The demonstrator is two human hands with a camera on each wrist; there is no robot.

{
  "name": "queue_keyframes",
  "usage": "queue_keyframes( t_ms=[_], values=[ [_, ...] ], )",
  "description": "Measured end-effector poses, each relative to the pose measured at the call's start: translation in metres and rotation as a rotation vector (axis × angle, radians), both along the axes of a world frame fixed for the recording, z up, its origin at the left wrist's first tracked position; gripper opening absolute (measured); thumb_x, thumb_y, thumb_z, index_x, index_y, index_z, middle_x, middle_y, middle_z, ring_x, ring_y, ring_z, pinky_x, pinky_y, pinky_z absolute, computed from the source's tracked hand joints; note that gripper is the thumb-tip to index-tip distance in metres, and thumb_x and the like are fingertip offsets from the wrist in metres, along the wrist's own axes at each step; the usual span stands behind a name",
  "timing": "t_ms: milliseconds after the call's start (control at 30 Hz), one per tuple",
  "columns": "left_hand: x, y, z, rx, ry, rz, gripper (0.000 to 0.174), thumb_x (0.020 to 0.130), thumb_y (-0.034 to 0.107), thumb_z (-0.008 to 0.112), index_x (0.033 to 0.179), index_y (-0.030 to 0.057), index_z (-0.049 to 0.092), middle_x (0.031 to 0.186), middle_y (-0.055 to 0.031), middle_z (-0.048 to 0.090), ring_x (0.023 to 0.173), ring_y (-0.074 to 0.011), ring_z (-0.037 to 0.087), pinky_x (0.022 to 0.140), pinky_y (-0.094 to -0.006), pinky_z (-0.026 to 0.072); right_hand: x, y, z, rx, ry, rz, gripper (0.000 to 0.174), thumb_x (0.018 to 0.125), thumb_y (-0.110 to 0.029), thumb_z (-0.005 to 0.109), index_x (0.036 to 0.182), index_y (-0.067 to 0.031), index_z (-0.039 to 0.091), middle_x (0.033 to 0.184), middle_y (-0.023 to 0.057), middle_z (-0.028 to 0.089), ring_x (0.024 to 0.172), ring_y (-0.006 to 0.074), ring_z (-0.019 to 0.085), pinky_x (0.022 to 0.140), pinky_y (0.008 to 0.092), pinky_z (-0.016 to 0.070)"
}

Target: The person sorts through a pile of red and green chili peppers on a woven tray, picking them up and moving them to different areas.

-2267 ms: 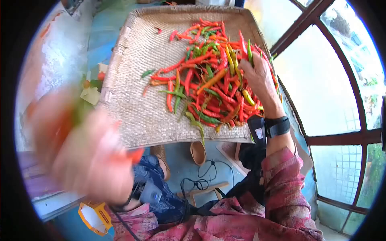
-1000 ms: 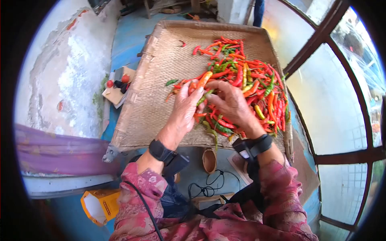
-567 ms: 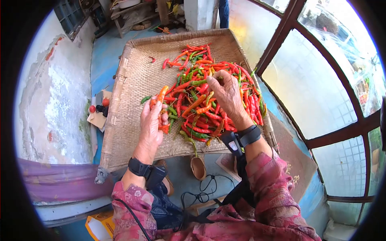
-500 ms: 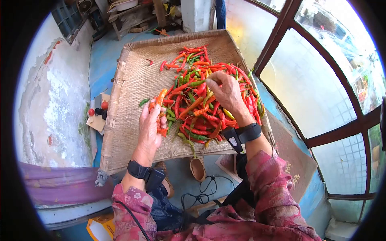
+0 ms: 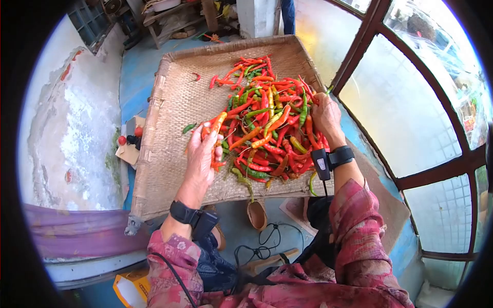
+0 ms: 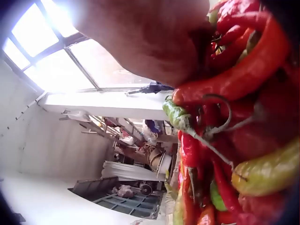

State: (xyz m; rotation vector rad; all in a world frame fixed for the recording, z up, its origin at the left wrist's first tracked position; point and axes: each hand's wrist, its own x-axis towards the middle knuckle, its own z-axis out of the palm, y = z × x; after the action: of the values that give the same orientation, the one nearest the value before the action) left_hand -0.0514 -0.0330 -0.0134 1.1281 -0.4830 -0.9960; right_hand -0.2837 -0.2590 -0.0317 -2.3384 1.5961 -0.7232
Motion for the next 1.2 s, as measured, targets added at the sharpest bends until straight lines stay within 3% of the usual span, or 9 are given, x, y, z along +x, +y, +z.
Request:
queue_keyframes(
  t_ms=[100, 333, 700, 833, 900, 967, 1067, 1100, 1200],
  values=[
    [0.003, -0.001, -0.003, -0.019, 0.052, 0.018, 0.033, 0.091, 0.017, 0.059, 0.119, 0.0095, 0.044, 0.088, -0.0050, 0.056, 0.060, -0.0091, 0.052, 0.047, -0.0207, 0.0418, 0.018, 0.008, 0.001, -0.067, -0.127, 0.027, 0.015, 0.081, -0.012, 0.053, 0.089, -0.0035, 0.062, 0.083, 0.0234, 0.063, 0.085, 0.0393, 0.062, 0.072, 0.0472, 0.0489],
    [0.008, 0.003, -0.002, -0.012, 0.084, 0.068, 0.031, 0.094, 0.022, 0.054, 0.121, 0.0097, 0.044, 0.089, -0.0065, 0.059, 0.059, -0.0091, 0.054, 0.048, -0.0214, 0.0441, 0.082, 0.046, 0.021, -0.345, -0.289, 0.273, 0.018, 0.083, -0.007, 0.055, 0.098, -0.0029, 0.063, 0.094, 0.0168, 0.063, 0.089, 0.0339, 0.061, 0.077, 0.0403, 0.0486],
    [0.010, 0.007, 0.006, -0.050, 0.017, 0.006, 0.033, 0.091, 0.013, 0.051, 0.123, 0.0083, 0.043, 0.100, -0.0062, 0.060, 0.069, -0.0097, 0.055, 0.059, -0.0237, 0.0441, 0.128, 0.105, 0.038, -0.293, -0.371, 0.648, 0.027, 0.087, -0.005, 0.049, 0.114, -0.0004, 0.055, 0.092, 0.0219, 0.061, 0.087, 0.0378, 0.059, 0.073, 0.0431, 0.0475],
    [0.010, 0.006, 0.003, -0.065, -0.022, -0.004, 0.034, 0.092, 0.015, 0.054, 0.123, 0.0084, 0.043, 0.102, -0.0057, 0.061, 0.069, -0.0091, 0.055, 0.057, -0.0233, 0.0437, 0.118, 0.101, 0.040, -0.036, -0.573, 0.581, 0.022, 0.090, -0.008, 0.054, 0.111, -0.0020, 0.057, 0.080, 0.0208, 0.062, 0.074, 0.0342, 0.064, 0.062, 0.0386, 0.0498],
    [0.009, 0.006, 0.003, -0.070, -0.039, -0.007, 0.034, 0.091, 0.015, 0.055, 0.123, 0.0083, 0.044, 0.103, -0.0056, 0.061, 0.068, -0.0089, 0.055, 0.057, -0.0231, 0.0436, 0.115, 0.095, 0.038, -0.091, -0.486, 0.488, 0.021, 0.090, -0.009, 0.054, 0.109, -0.0015, 0.060, 0.070, 0.0143, 0.063, 0.063, 0.0211, 0.062, 0.059, 0.0322, 0.0477],
    [0.006, 0.006, 0.005, -0.056, -0.058, 0.002, 0.036, 0.091, 0.015, 0.058, 0.123, 0.0075, 0.044, 0.101, -0.0048, 0.060, 0.067, -0.0086, 0.055, 0.057, -0.0228, 0.0435, 0.111, 0.092, 0.041, 0.052, -0.419, 0.475, 0.027, 0.089, -0.011, 0.056, 0.114, -0.0015, 0.058, 0.084, 0.0169, 0.065, 0.076, 0.0251, 0.064, 0.069, 0.0336, 0.0495],
    [0.000, 0.005, 0.007, -0.049, -0.070, 0.009, 0.039, 0.089, 0.016, 0.061, 0.123, 0.0068, 0.044, 0.100, -0.0035, 0.060, 0.066, -0.0084, 0.056, 0.057, -0.0216, 0.0438, 0.118, 0.102, 0.051, -0.150, -0.460, 0.746, 0.041, 0.085, -0.014, 0.059, 0.123, -0.0035, 0.051, 0.115, 0.0203, 0.057, 0.106, 0.0352, 0.052, 0.093, 0.0423, 0.0392],
    [-0.001, 0.003, 0.009, -0.051, -0.071, 0.004, 0.039, 0.089, 0.016, 0.061, 0.123, 0.0068, 0.044, 0.100, -0.0035, 0.060, 0.066, -0.0084, 0.056, 0.057, -0.0216, 0.0438, 0.123, 0.103, 0.052, -0.350, -0.478, 0.784, 0.040, 0.084, -0.016, 0.061, 0.121, -0.0017, 0.052, 0.104, 0.0187, 0.062, 0.092, 0.0371, 0.058, 0.085, 0.0424, 0.0448],
    [-0.006, -0.001, 0.010, -0.112, -0.065, 0.024, 0.039, 0.089, 0.019, 0.062, 0.121, 0.0049, 0.046, 0.094, -0.0017, 0.058, 0.069, -0.0061, 0.055, 0.056, -0.0198, 0.0446, 0.125, 0.116, 0.055, 0.116, -0.436, 0.729, 0.041, 0.084, -0.019, 0.064, 0.117, 0.0020, 0.052, 0.090, 0.0168, 0.065, 0.075, 0.0327, 0.061, 0.072, 0.0391, 0.0495]
  ],
)
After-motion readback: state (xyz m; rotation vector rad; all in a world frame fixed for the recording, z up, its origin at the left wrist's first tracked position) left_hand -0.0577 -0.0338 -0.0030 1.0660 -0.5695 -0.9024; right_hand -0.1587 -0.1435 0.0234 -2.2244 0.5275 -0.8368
